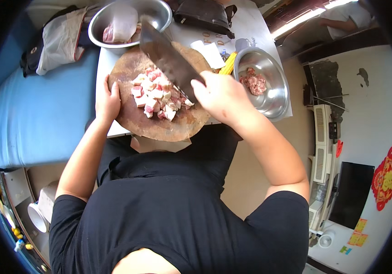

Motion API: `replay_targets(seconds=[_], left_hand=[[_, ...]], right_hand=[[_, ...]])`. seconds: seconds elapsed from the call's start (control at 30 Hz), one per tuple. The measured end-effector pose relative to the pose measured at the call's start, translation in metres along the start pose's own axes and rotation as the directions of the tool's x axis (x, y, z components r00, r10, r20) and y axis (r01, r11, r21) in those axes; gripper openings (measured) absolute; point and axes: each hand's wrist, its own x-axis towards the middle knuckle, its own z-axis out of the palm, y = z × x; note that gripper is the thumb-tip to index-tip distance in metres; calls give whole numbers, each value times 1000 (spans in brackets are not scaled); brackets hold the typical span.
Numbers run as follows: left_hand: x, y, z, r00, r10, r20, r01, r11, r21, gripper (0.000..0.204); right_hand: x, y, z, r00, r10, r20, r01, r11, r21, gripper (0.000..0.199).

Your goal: The person uses a large cleaver to chop pieces of raw pork on a round wooden cutting board. The person repeatedly chops the meat into smaller pieces and occasionally scrapes the minced meat into a pile. The task is performed in a kitchen setting with a bowl of raw meat and a metal bowl visible nearby.

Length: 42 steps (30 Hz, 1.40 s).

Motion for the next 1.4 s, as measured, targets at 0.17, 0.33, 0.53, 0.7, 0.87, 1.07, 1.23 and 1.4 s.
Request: replay_targets(seconds=[0.17, 0.33, 0.53, 0.7, 0.87, 1.07, 1.23, 1.4], left_hand=[[-16, 8, 4, 997, -15, 81, 13, 1000, 28, 49], [7, -4, -5, 998, -57, -15, 56, 995, -79, 46], [-8, 19, -6, 993, -111, 33, 116, 964, -238, 38], [-1, 6, -8, 993, -108, 37, 113, 970, -217, 36], [-2, -1, 4, 998, -68, 16, 70, 942, -329, 36], [-2, 12, -12, 994, -109, 29, 112, 974, -198, 36], [-3, 10, 0, 994, -108, 27, 112, 959, -260, 32], [-2, 1, -4, 996, -91, 4, 89, 964, -250, 35]], right_hand=[[-17, -20, 15, 977, 194, 84, -178, 969, -168, 34], [18, 12, 22, 926, -377, 2, 370, 906, -205, 26], [-8, -9, 23, 997, 69, -31, -73, 986, -152, 32], [11, -1, 6, 996, -48, 76, 62, 980, -190, 37], [-8, -12, 12, 998, 15, -54, -21, 994, -107, 36], [14, -1, 6, 995, -54, 81, 71, 972, -226, 38], [-6, -8, 16, 989, 146, -23, -148, 986, -81, 37], [17, -4, 11, 993, 63, 102, -49, 989, -143, 39]])
